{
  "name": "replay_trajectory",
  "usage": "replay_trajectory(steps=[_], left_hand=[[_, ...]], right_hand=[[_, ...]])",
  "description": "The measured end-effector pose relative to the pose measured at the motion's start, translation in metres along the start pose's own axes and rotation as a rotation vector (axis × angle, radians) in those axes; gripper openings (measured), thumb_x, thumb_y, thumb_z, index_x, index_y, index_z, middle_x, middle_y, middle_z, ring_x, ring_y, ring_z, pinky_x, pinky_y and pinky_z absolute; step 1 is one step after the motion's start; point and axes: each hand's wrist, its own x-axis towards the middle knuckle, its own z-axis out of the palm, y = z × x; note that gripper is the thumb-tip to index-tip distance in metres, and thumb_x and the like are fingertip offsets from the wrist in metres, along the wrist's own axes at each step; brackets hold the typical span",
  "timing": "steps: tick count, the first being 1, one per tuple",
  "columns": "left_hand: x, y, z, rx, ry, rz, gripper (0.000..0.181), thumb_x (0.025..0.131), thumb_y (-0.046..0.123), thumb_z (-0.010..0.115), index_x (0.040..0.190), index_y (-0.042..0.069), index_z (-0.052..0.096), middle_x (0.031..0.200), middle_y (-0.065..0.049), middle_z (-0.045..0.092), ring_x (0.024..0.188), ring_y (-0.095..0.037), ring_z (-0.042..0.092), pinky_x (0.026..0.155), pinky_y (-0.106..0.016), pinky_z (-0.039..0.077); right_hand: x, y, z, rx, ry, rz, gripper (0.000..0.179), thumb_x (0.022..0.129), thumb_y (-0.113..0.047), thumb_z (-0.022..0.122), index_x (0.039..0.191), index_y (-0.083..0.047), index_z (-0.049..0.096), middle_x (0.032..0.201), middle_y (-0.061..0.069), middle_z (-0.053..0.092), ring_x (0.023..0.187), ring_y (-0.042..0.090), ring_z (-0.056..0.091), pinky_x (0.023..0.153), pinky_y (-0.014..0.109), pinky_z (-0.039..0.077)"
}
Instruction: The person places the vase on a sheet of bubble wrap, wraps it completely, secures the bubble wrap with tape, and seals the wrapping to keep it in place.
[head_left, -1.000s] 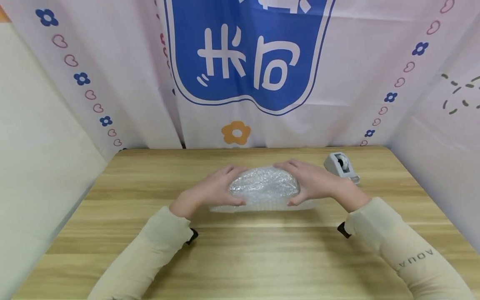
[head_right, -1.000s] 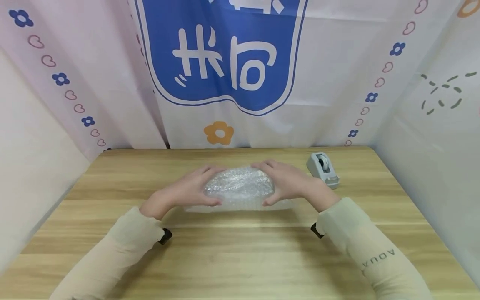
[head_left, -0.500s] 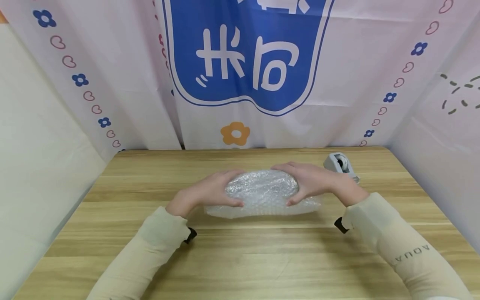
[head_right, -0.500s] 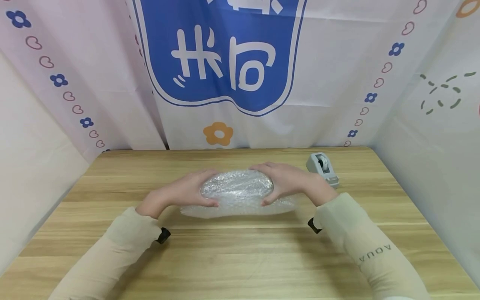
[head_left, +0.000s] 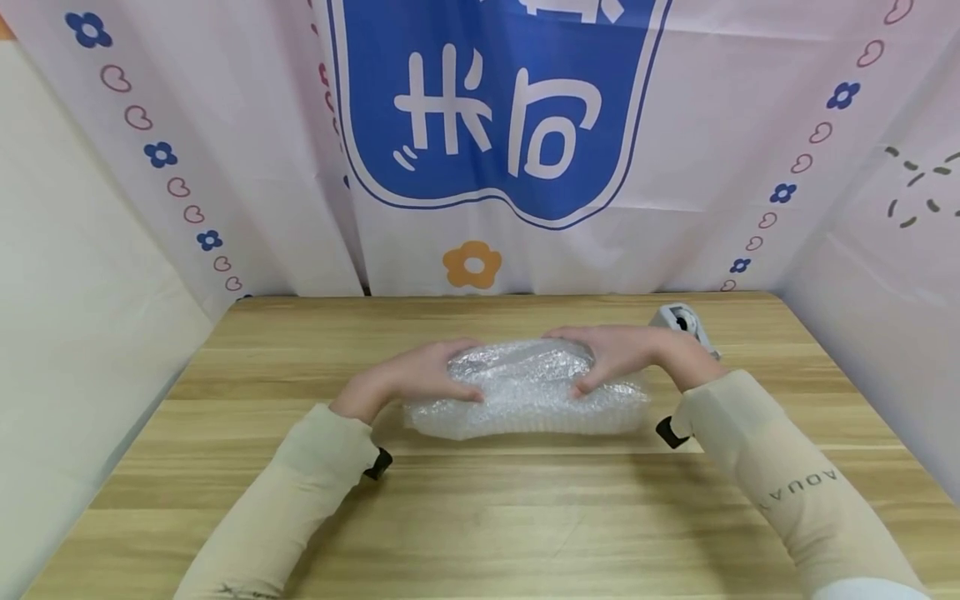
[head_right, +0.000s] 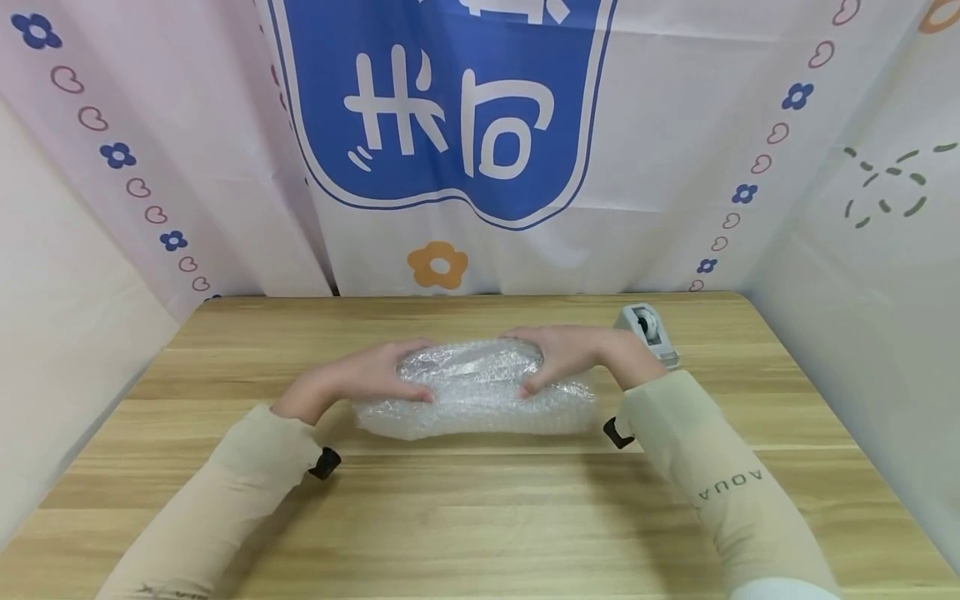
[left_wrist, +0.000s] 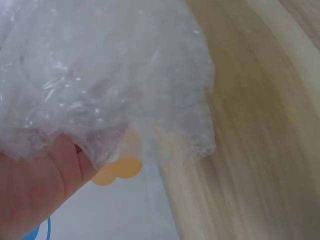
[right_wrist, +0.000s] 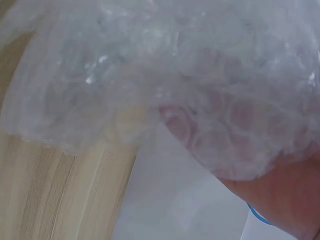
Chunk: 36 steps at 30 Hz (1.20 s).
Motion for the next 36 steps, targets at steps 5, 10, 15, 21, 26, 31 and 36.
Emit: replay_trajectory(steps=[5,10,15,21,26,31,36], left_hand=[[-0.001,0.0,0.001,0.002,0.027,0.07,0.088,0.09,0.048,0.078,0.161,0.02,0.034,0.164,-0.006,0.033,0.15,-0.029,0.03,0.119,-0.053,0.029],[-0.003,0.006,0.003,0.19,0.053,0.218,0.076,0.098,0.042,0.069,0.16,0.015,0.035,0.163,-0.006,0.036,0.149,-0.027,0.032,0.12,-0.048,0.03],[-0.01,0.013,0.006,0.363,0.085,0.263,0.071,0.102,0.045,0.062,0.161,0.018,0.034,0.164,-0.01,0.033,0.149,-0.032,0.032,0.117,-0.056,0.032],[-0.016,0.018,0.011,0.475,0.094,0.276,0.06,0.105,0.034,0.059,0.16,0.019,0.038,0.162,-0.011,0.037,0.146,-0.034,0.037,0.116,-0.058,0.033],[-0.017,0.025,0.015,0.473,0.074,0.264,0.058,0.105,0.025,0.059,0.158,0.013,0.038,0.159,-0.013,0.041,0.145,-0.035,0.039,0.118,-0.055,0.032],[-0.016,0.027,0.018,0.468,0.085,0.265,0.057,0.104,0.021,0.058,0.157,0.009,0.039,0.158,-0.013,0.042,0.145,-0.034,0.039,0.118,-0.053,0.032],[-0.016,0.025,0.02,0.456,0.089,0.265,0.057,0.104,0.023,0.058,0.157,0.01,0.038,0.158,-0.011,0.042,0.145,-0.033,0.039,0.118,-0.053,0.031]], right_hand=[[0.0,0.001,0.0,0.028,-0.001,0.012,0.106,0.084,-0.05,0.08,0.164,-0.013,0.021,0.167,0.015,0.022,0.151,0.04,0.021,0.118,0.066,0.021],[-0.002,0.004,0.002,0.053,0.015,0.001,0.105,0.085,-0.051,0.079,0.164,-0.014,0.02,0.167,0.016,0.021,0.151,0.043,0.021,0.115,0.069,0.021],[-0.004,0.005,0.006,0.059,0.045,-0.012,0.104,0.086,-0.05,0.079,0.164,-0.015,0.021,0.167,0.016,0.021,0.15,0.044,0.022,0.113,0.071,0.024],[-0.012,-0.005,0.012,-0.091,0.125,-0.012,0.105,0.086,-0.056,0.077,0.165,-0.016,0.02,0.165,0.02,0.025,0.146,0.046,0.031,0.109,0.071,0.033],[-0.024,-0.018,0.023,-0.281,0.211,0.002,0.101,0.089,-0.059,0.072,0.165,-0.016,0.02,0.161,0.021,0.032,0.132,0.043,0.051,0.102,0.06,0.048],[-0.034,-0.028,0.038,-0.469,0.337,-0.06,0.084,0.098,-0.046,0.066,0.161,-0.004,0.028,0.157,0.025,0.038,0.133,0.045,0.049,0.105,0.06,0.044],[-0.038,-0.028,0.051,-0.494,0.39,-0.083,0.103,0.087,-0.046,0.078,0.161,0.0,0.022,0.161,0.027,0.03,0.143,0.046,0.037,0.112,0.062,0.037]])
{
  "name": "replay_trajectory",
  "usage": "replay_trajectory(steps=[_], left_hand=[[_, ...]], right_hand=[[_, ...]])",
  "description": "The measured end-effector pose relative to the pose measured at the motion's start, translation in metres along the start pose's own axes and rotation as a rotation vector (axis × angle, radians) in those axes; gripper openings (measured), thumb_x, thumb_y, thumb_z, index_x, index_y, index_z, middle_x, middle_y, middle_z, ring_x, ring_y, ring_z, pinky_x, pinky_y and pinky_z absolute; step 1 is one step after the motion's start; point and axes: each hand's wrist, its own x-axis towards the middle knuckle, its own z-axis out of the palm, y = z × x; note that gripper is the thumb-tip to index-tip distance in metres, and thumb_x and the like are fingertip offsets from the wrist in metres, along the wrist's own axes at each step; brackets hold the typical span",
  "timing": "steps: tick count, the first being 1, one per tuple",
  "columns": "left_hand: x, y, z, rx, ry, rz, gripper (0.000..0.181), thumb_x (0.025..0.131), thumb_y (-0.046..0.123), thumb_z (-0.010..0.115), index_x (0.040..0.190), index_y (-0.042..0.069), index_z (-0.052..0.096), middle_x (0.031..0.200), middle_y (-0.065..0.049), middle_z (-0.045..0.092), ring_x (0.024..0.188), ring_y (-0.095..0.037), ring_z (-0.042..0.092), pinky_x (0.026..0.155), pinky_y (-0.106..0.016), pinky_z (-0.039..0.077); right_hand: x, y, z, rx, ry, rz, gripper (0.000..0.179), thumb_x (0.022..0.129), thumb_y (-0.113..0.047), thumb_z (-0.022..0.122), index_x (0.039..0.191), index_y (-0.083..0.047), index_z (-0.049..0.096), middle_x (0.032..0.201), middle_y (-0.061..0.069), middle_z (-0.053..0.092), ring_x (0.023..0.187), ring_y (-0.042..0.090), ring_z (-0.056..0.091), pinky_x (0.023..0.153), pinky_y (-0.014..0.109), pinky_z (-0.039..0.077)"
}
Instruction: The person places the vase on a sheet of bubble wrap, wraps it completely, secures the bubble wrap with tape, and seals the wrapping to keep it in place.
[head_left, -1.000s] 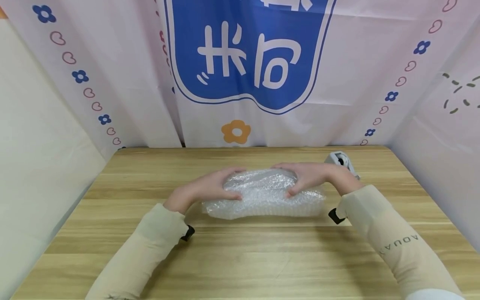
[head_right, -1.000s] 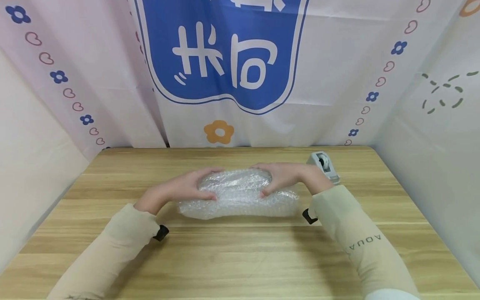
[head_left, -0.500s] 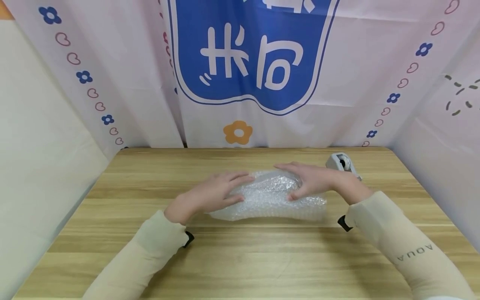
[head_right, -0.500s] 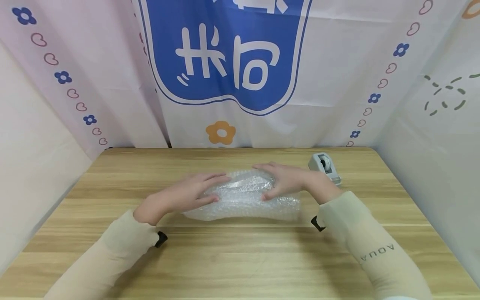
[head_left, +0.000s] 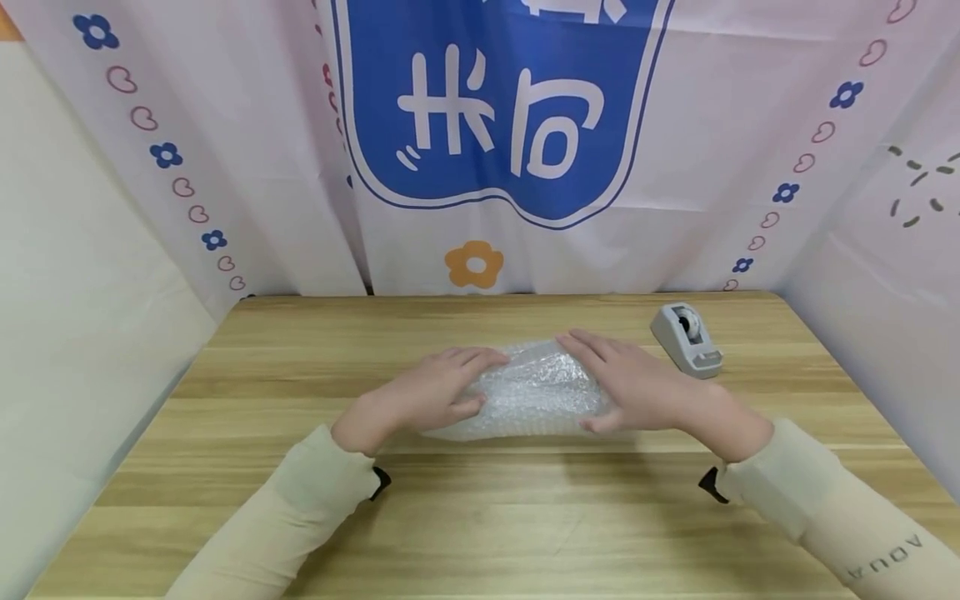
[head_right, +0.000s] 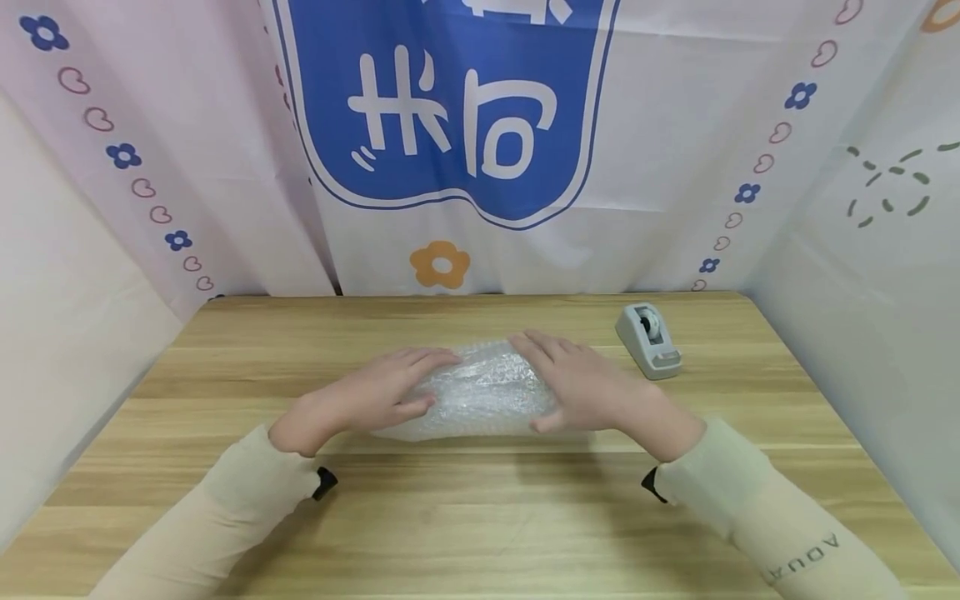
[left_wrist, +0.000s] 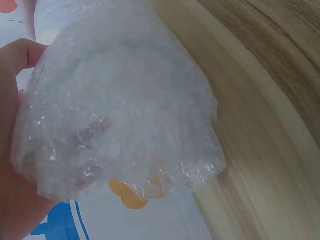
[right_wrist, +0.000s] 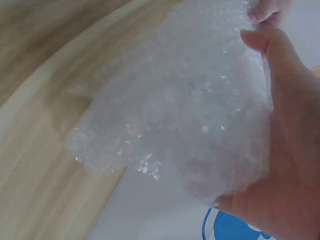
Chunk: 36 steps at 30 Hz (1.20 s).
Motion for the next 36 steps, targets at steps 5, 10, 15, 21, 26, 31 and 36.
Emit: replay_trajectory(steps=[5,10,15,21,26,31,36], left_hand=[[0.001,-0.001,0.002,-0.011,-0.005,-0.01,0.075,0.097,0.04,0.071,0.158,0.013,0.036,0.16,-0.009,0.04,0.146,-0.032,0.037,0.119,-0.053,0.03],[0.002,-0.001,0.003,-0.023,0.014,-0.015,0.094,0.083,0.04,0.087,0.157,0.011,0.038,0.158,-0.011,0.042,0.144,-0.033,0.04,0.118,-0.053,0.032],[0.006,-0.004,0.004,-0.047,0.038,-0.021,0.086,0.085,0.03,0.086,0.155,0.007,0.041,0.154,-0.012,0.048,0.14,-0.033,0.045,0.117,-0.05,0.035],[0.01,-0.006,0.003,-0.101,0.025,-0.059,0.084,0.087,0.028,0.084,0.155,0.007,0.04,0.155,-0.012,0.047,0.141,-0.032,0.045,0.117,-0.047,0.036],[0.012,-0.007,0.001,-0.142,0.023,-0.063,0.084,0.087,0.025,0.085,0.155,0.004,0.04,0.155,-0.013,0.047,0.141,-0.031,0.045,0.117,-0.045,0.036],[0.011,-0.009,0.0,-0.206,0.004,-0.068,0.084,0.086,0.024,0.085,0.154,0.003,0.041,0.154,-0.014,0.048,0.14,-0.031,0.047,0.115,-0.045,0.038],[0.01,-0.011,-0.004,-0.29,-0.051,-0.073,0.086,0.086,0.028,0.084,0.155,0.004,0.039,0.156,-0.013,0.046,0.142,-0.03,0.044,0.116,-0.046,0.037]], right_hand=[[0.0,0.002,0.008,0.003,0.029,0.027,0.129,0.069,-0.058,0.09,0.162,-0.004,0.019,0.161,0.025,0.029,0.141,0.046,0.039,0.11,0.061,0.039],[0.003,0.006,0.013,0.015,0.058,0.029,0.127,0.067,-0.055,0.092,0.161,-0.004,0.024,0.159,0.024,0.034,0.139,0.044,0.044,0.11,0.058,0.042],[0.012,0.012,0.01,0.071,0.057,0.006,0.119,0.066,-0.047,0.094,0.157,0.0,0.033,0.154,0.023,0.042,0.137,0.042,0.046,0.111,0.055,0.041],[0.02,0.022,0.004,0.142,-0.002,-0.004,0.115,0.069,-0.042,0.093,0.157,0.0,0.033,0.152,0.023,0.045,0.137,0.04,0.047,0.11,0.055,0.042],[0.024,0.027,-0.001,0.194,-0.041,-0.008,0.112,0.07,-0.038,0.092,0.157,-0.001,0.033,0.151,0.023,0.045,0.136,0.04,0.047,0.109,0.056,0.042],[0.026,0.027,-0.005,0.211,-0.095,0.008,0.111,0.071,-0.041,0.089,0.158,-0.003,0.032,0.152,0.023,0.045,0.134,0.041,0.049,0.107,0.058,0.044],[0.028,0.028,-0.011,0.292,-0.208,0.049,0.111,0.074,-0.041,0.087,0.161,-0.006,0.028,0.158,0.021,0.038,0.14,0.04,0.043,0.111,0.06,0.038]])
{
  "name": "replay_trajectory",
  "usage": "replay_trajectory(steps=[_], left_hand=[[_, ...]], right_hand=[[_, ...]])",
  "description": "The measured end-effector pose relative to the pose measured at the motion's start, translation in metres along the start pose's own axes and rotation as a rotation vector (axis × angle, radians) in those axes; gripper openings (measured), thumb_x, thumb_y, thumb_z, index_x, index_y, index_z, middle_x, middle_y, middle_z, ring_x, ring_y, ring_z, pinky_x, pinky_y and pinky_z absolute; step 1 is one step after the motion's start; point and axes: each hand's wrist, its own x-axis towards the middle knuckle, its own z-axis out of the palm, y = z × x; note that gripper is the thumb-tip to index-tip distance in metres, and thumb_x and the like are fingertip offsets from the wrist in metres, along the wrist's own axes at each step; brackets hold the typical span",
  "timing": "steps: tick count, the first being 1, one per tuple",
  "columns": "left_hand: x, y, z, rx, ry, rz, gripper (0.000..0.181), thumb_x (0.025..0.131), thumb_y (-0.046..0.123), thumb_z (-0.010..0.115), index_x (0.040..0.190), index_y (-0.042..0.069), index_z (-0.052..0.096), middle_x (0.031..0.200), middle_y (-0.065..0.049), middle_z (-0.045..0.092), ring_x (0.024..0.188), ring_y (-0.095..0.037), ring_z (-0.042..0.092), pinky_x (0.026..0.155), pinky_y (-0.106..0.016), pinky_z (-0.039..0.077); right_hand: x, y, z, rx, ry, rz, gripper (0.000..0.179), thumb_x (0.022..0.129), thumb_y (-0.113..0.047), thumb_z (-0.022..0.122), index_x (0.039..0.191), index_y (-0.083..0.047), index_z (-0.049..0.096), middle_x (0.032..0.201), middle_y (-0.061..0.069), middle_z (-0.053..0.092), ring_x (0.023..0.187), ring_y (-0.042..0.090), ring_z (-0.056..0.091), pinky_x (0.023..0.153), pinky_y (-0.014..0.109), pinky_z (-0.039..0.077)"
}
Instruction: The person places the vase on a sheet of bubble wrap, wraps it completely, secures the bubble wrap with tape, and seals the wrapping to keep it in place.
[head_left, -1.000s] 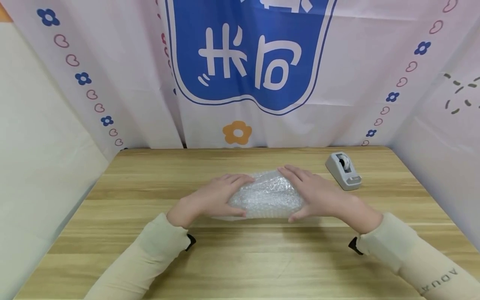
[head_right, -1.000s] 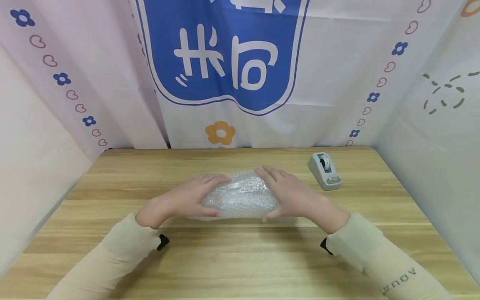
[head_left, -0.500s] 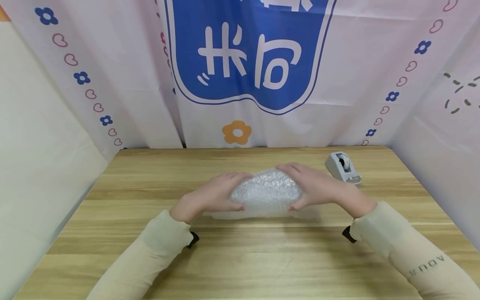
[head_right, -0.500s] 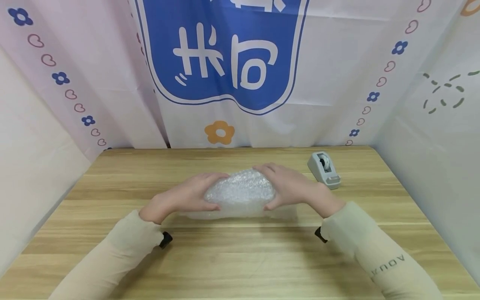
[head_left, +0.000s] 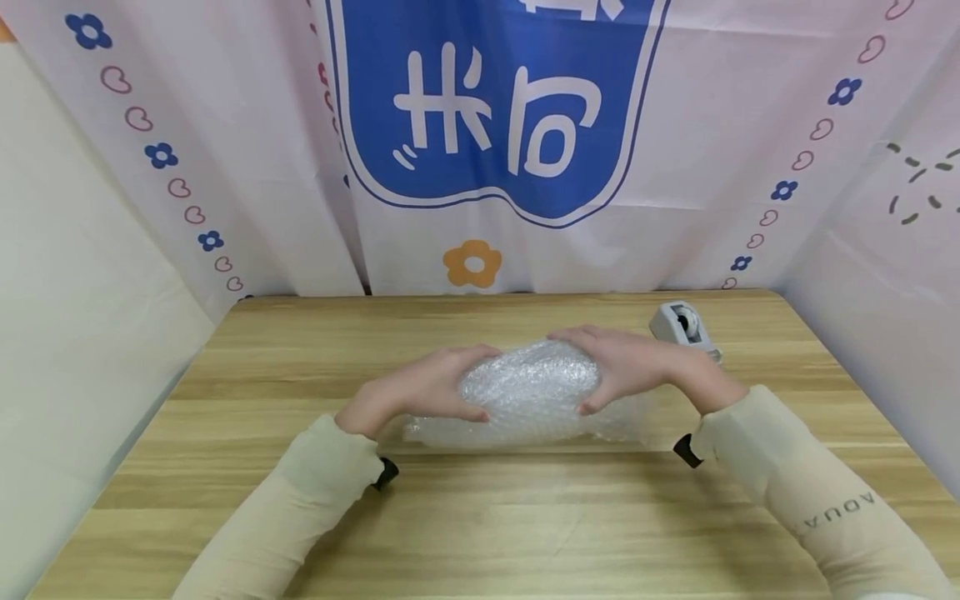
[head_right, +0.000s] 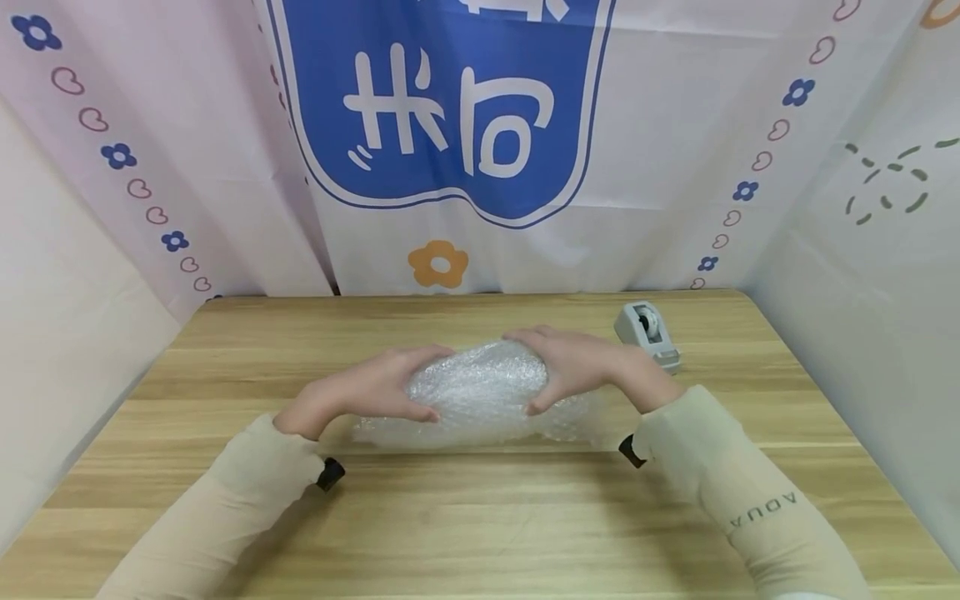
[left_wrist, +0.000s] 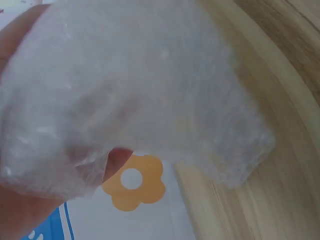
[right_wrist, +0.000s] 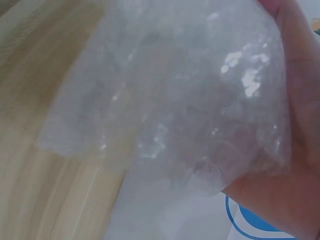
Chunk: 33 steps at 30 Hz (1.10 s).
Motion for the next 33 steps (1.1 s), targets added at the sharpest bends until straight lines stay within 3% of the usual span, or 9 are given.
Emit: replay_trajectory(steps=[4,9,18,33], left_hand=[[-0.001,-0.003,-0.003,-0.04,-0.04,-0.008,0.089,0.086,0.034,0.083,0.157,0.004,0.038,0.158,-0.013,0.043,0.144,-0.031,0.041,0.118,-0.046,0.034],[-0.001,-0.004,-0.004,-0.061,-0.059,-0.027,0.089,0.087,0.036,0.082,0.157,0.005,0.037,0.159,-0.012,0.042,0.145,-0.031,0.039,0.118,-0.047,0.033],[-0.002,-0.005,-0.005,-0.1,-0.057,-0.047,0.089,0.087,0.037,0.082,0.158,0.009,0.037,0.16,-0.012,0.04,0.146,-0.031,0.037,0.118,-0.049,0.032],[-0.003,-0.009,0.0,-0.126,-0.052,-0.041,0.09,0.086,0.04,0.082,0.158,0.01,0.036,0.161,-0.01,0.038,0.147,-0.031,0.035,0.119,-0.049,0.031]], right_hand=[[0.002,-0.001,-0.005,0.098,-0.082,0.013,0.109,0.075,-0.037,0.086,0.16,-0.003,0.027,0.162,0.019,0.033,0.146,0.039,0.033,0.116,0.06,0.031],[0.003,-0.001,-0.008,0.139,-0.115,0.021,0.109,0.076,-0.037,0.085,0.161,-0.002,0.026,0.163,0.019,0.029,0.149,0.039,0.029,0.118,0.06,0.027],[0.003,-0.001,-0.005,0.157,-0.092,0.024,0.109,0.077,-0.034,0.085,0.161,-0.003,0.024,0.164,0.02,0.027,0.149,0.04,0.028,0.118,0.06,0.026],[-0.006,0.001,0.004,0.07,-0.008,-0.007,0.112,0.077,-0.05,0.085,0.162,-0.006,0.026,0.165,0.018,0.029,0.148,0.04,0.03,0.118,0.06,0.027]])
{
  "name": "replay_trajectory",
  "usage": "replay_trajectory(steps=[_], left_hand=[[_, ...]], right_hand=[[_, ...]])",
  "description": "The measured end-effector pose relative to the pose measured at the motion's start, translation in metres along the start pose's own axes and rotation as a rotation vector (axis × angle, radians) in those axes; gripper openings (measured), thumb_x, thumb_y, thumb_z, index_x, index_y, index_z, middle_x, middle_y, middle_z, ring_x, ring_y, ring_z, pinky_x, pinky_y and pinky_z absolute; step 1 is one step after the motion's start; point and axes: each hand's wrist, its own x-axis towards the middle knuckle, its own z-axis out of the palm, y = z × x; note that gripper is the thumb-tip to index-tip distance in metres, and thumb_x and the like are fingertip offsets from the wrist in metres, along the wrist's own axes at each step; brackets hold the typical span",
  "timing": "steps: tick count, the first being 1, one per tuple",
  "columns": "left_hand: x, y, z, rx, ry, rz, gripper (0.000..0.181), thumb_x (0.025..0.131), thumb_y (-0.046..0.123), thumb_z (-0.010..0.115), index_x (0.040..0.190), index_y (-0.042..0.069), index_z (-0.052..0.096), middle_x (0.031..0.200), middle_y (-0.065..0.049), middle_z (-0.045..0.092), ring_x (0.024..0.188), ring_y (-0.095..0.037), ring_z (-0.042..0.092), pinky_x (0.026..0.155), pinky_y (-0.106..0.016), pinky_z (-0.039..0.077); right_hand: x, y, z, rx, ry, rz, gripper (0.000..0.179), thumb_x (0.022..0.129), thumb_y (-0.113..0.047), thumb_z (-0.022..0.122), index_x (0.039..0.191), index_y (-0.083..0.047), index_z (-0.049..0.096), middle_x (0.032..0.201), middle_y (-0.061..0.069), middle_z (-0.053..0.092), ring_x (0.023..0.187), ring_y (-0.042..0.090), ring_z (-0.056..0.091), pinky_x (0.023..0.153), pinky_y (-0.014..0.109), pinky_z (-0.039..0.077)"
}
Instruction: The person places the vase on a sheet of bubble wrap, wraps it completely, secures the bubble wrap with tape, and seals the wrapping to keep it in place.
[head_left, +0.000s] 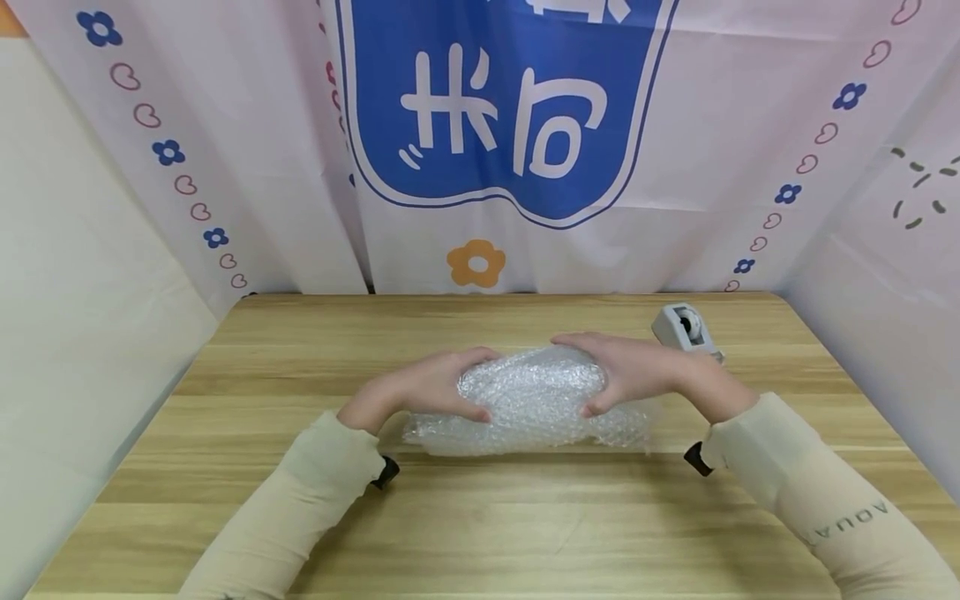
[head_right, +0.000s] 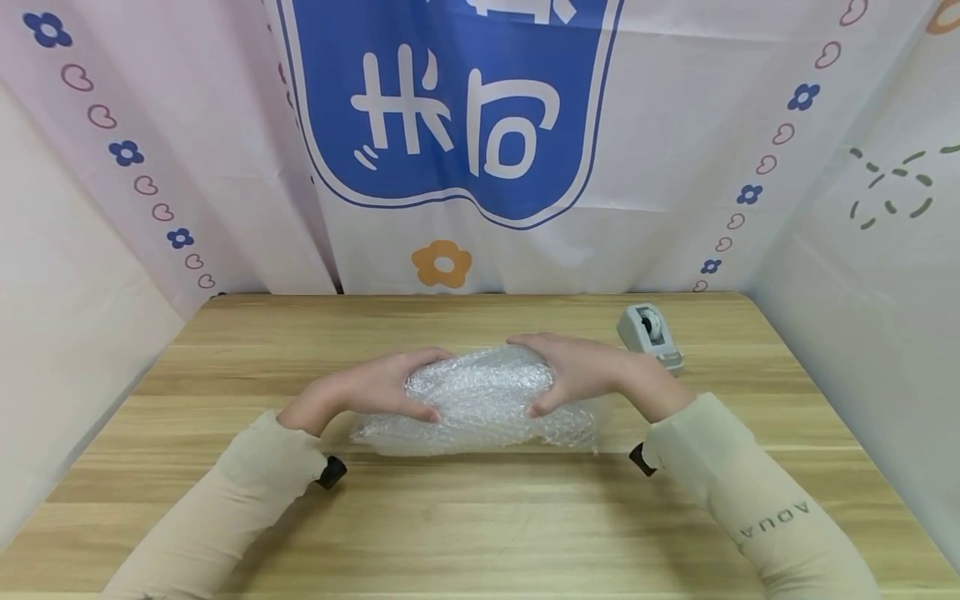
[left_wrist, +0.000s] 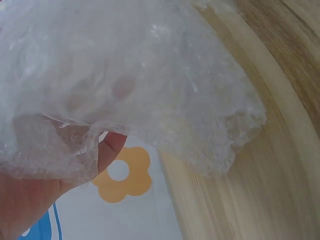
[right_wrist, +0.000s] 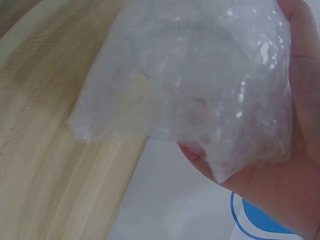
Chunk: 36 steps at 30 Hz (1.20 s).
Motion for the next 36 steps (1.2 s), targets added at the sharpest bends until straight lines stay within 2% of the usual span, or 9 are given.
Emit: replay_trajectory(steps=[5,9,15,18,22,26,29,32,36], left_hand=[[0.001,-0.001,0.0,-0.012,0.004,-0.009,0.09,0.086,0.039,0.082,0.158,0.01,0.036,0.161,-0.011,0.038,0.147,-0.032,0.035,0.119,-0.05,0.03],[0.001,-0.001,-0.001,-0.029,0.009,-0.031,0.09,0.087,0.04,0.082,0.159,0.011,0.036,0.162,-0.01,0.037,0.148,-0.031,0.033,0.119,-0.051,0.03],[0.003,-0.003,-0.003,-0.066,0.006,-0.059,0.092,0.086,0.04,0.082,0.16,0.011,0.035,0.163,-0.011,0.035,0.15,-0.032,0.03,0.119,-0.053,0.028],[0.004,-0.004,-0.004,-0.076,-0.002,-0.062,0.092,0.086,0.041,0.082,0.16,0.011,0.034,0.163,-0.011,0.034,0.15,-0.033,0.03,0.12,-0.054,0.028],[0.005,-0.007,-0.005,-0.09,-0.003,-0.067,0.091,0.087,0.041,0.081,0.159,0.012,0.035,0.162,-0.012,0.035,0.149,-0.034,0.031,0.119,-0.055,0.028],[0.006,-0.009,-0.005,-0.097,0.001,-0.071,0.09,0.087,0.04,0.081,0.159,0.011,0.036,0.161,-0.013,0.037,0.148,-0.034,0.032,0.118,-0.055,0.029],[0.007,-0.01,-0.004,-0.097,0.009,-0.064,0.09,0.086,0.04,0.082,0.159,0.012,0.036,0.16,-0.012,0.039,0.147,-0.033,0.035,0.117,-0.055,0.031],[0.007,-0.011,-0.003,-0.11,0.03,-0.05,0.09,0.086,0.039,0.082,0.16,0.017,0.035,0.159,-0.009,0.041,0.143,-0.032,0.04,0.114,-0.056,0.036],[0.006,-0.01,-0.003,-0.087,0.061,-0.03,0.09,0.086,0.04,0.083,0.16,0.026,0.034,0.159,-0.003,0.041,0.142,-0.029,0.042,0.112,-0.057,0.038]], right_hand=[[-0.006,-0.002,0.004,-0.056,0.073,0.008,0.107,0.08,-0.05,0.084,0.162,-0.012,0.029,0.162,0.014,0.034,0.145,0.036,0.038,0.114,0.057,0.036],[-0.011,-0.004,0.007,-0.177,0.137,-0.003,0.102,0.083,-0.053,0.081,0.162,-0.012,0.031,0.161,0.013,0.038,0.142,0.037,0.043,0.111,0.056,0.041],[-0.015,-0.011,0.017,-0.416,0.247,-0.084,0.09,0.089,-0.048,0.072,0.157,-0.002,0.036,0.157,0.018,0.043,0.138,0.039,0.047,0.112,0.055,0.04],[-0.017,-0.013,0.023,-0.478,0.284,-0.121,0.086,0.092,-0.044,0.068,0.157,0.001,0.034,0.159,0.02,0.04,0.14,0.041,0.044,0.113,0.056,0.038],[-0.018,-0.013,0.029,-0.498,0.292,-0.169,0.089,0.093,-0.05,0.068,0.16,-0.004,0.031,0.162,0.018,0.034,0.142,0.043,0.04,0.112,0.061,0.037],[-0.017,-0.011,0.032,-0.501,0.303,-0.21,0.109,0.08,-0.062,0.079,0.16,-0.008,0.03,0.163,0.018,0.033,0.142,0.044,0.04,0.109,0.064,0.04],[-0.015,-0.009,0.032,-0.503,0.315,-0.22,0.114,0.073,-0.058,0.086,0.16,-0.008,0.03,0.162,0.018,0.035,0.141,0.042,0.041,0.108,0.061,0.041],[-0.014,-0.008,0.032,-0.497,0.321,-0.224,0.111,0.075,-0.05,0.088,0.16,-0.008,0.031,0.161,0.017,0.036,0.14,0.041,0.043,0.108,0.06,0.042],[-0.013,-0.006,0.031,-0.478,0.33,-0.226,0.108,0.075,-0.049,0.089,0.159,-0.008,0.034,0.16,0.017,0.039,0.139,0.039,0.044,0.109,0.058,0.042]])
